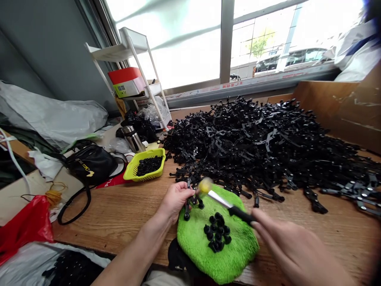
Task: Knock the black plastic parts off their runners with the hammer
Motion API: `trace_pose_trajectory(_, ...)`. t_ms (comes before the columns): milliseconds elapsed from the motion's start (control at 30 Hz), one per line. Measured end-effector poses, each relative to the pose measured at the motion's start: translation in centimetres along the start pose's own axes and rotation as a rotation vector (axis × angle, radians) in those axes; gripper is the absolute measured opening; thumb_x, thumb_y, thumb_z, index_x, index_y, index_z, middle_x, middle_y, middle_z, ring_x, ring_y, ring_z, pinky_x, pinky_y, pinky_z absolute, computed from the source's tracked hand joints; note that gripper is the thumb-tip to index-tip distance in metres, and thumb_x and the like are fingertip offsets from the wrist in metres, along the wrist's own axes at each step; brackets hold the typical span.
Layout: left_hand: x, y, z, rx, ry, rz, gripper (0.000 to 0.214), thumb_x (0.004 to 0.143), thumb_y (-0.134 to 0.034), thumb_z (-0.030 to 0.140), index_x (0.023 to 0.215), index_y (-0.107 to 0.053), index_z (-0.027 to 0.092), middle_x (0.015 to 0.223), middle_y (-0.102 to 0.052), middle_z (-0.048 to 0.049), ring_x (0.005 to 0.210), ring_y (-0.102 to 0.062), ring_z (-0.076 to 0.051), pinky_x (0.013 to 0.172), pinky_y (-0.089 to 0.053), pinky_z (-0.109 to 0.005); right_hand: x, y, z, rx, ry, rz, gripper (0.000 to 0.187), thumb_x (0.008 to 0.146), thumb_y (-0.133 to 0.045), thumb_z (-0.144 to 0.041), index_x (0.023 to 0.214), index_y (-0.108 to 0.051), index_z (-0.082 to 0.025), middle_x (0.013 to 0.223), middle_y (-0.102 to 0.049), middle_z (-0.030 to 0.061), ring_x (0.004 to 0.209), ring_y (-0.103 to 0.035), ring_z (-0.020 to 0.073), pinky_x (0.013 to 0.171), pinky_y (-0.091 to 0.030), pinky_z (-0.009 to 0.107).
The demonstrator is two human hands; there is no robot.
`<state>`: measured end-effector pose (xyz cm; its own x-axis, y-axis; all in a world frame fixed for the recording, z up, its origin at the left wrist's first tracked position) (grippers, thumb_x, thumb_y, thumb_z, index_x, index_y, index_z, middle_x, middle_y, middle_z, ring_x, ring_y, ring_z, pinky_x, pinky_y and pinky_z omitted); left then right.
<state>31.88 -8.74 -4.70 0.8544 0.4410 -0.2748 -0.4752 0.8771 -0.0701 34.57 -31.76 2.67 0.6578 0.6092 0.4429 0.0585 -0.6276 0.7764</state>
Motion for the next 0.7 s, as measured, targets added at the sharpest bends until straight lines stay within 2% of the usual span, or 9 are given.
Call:
trace_pose_trajectory(100,0.1,0.1,0.1,0.022,-0.006,0.026,0.021,0.058,-0.063,0.026,0.068,-0.049,0.014,0.053,-0.052,0.0038,0.037,-0.042,-0.005,0.033,-0.03,-0.015,0.0,-0.2,0.0,0.021,0.038,-0.076,0.034,0.09,-0.028,-0.046,0.102,-0.051,-0.024,0.079,-0.057,0.0028,0.072,-0.055,0.0242,0.05,-0.042,0.025)
trace_pose_trajectory(200,0.1,-0.1,0.3,0.036,-0.007,0.024,0.023,0.058,-0.064,0.028,0.072,-0.051,0.014,0.055,-0.053,0.0029,0.038,-0.043,-0.005,0.033,-0.03,-0.015,-0.3,-0.4,0.6,0.061,0.068,-0.138,0.029,0.093,-0.026,-0.038,0.116,-0.038,-0.025,0.104,-0.051,0.0023,0.092,-0.049,0.0235,0.056,-0.041,0.025)
trace_pose_trajectory(267,0.1,-0.2,0.4,0.049,-0.012,0.014,0.023,0.058,-0.064,0.027,0.073,-0.052,0.014,0.056,-0.053,0.0025,0.038,-0.043,-0.005,0.032,-0.03,-0.015,-0.5,-1.4,1.2,0.025,0.054,-0.24,0.028,0.094,-0.021,-0.038,0.109,-0.039,-0.025,0.103,-0.05,0.0028,0.092,-0.048,0.024,0.056,-0.04,0.027)
trace_pose_trajectory(367,0.2,0.0,0.3,0.084,-0.02,0.031,0.02,0.059,-0.062,0.026,0.068,-0.049,0.014,0.051,-0.049,0.0044,0.036,-0.039,-0.004,0.031,-0.029,-0.014,-0.8,-3.0,1.8,-0.072,0.018,-0.375,0.038,0.093,-0.014,-0.045,0.086,-0.044,-0.024,0.083,-0.055,0.0019,0.074,-0.053,0.0253,0.054,-0.039,0.033)
trace_pose_trajectory(467,0.3,0.0,0.3,0.102,-0.039,0.024,0.02,0.061,-0.061,0.027,0.067,-0.047,0.015,0.051,-0.048,0.0048,0.037,-0.04,-0.005,0.03,-0.03,-0.014,-0.4,-3.0,1.3,-0.014,0.012,-0.341,0.035,0.093,-0.014,-0.045,0.1,-0.041,-0.025,0.098,-0.052,0.003,0.085,-0.05,0.0259,0.059,-0.038,0.034)
trace_pose_trajectory(633,0.2,-0.2,0.5,0.11,0.003,0.002,0.019,0.062,-0.062,0.026,0.063,-0.047,0.014,0.05,-0.048,0.0043,0.035,-0.039,-0.004,0.03,-0.031,-0.014,-0.8,-3.4,2.3,-0.028,-0.04,-0.387,0.038,0.093,-0.014,-0.045,0.09,-0.046,-0.025,0.083,-0.055,0.0009,0.077,-0.052,0.0243,0.059,-0.041,0.034)
trace_pose_trajectory(700,0.0,0.0,0.4,0.048,0.053,-0.018,0.018,0.062,-0.063,0.022,0.062,-0.046,0.014,0.05,-0.049,0.0042,0.035,-0.038,-0.003,0.031,-0.031,-0.013,-1.4,-2.4,3.0,0.006,-0.029,-0.267,0.035,0.093,-0.016,-0.045,0.103,-0.045,-0.028,0.096,-0.053,-0.0013,0.086,-0.05,0.0201,0.064,-0.043,0.029)
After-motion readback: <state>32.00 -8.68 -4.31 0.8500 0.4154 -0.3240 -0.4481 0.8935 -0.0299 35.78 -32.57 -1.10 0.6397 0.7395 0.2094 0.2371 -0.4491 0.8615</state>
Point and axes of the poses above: each hand's wrist, its own x-axis towards the middle knuckle, its own y-axis out of the back of the hand, z = x × y, the point moved 9 cm from there along x, towards the middle knuckle
